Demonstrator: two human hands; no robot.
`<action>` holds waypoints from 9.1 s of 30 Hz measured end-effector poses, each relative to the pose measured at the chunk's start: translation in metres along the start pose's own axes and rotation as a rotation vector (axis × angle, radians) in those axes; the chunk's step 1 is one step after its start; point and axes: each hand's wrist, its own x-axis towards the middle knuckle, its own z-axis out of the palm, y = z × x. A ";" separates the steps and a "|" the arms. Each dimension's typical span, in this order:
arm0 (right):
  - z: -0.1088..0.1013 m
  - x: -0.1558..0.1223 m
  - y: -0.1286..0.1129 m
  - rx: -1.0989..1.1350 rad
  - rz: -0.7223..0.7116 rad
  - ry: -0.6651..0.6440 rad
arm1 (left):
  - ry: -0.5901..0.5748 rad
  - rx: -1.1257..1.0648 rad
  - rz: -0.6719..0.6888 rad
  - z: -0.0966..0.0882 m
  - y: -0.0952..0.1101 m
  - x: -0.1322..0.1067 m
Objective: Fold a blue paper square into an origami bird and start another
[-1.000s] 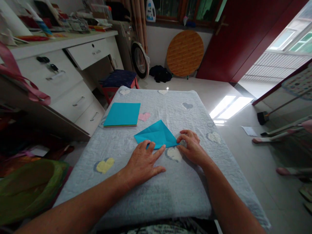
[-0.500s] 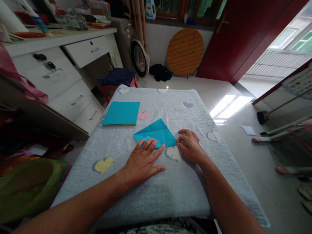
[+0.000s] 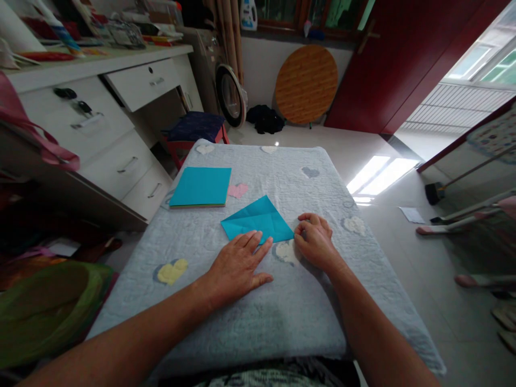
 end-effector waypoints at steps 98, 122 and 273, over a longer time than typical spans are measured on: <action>-0.019 -0.044 0.000 -0.349 -0.495 -0.088 | 0.001 0.053 -0.028 -0.014 -0.024 -0.058; 0.021 -0.013 -0.039 0.027 -0.474 0.068 | 0.291 -0.483 -0.483 -0.017 -0.079 0.020; 0.018 0.012 -0.040 0.004 -0.142 -0.110 | 0.042 -0.642 -0.339 -0.024 -0.079 -0.002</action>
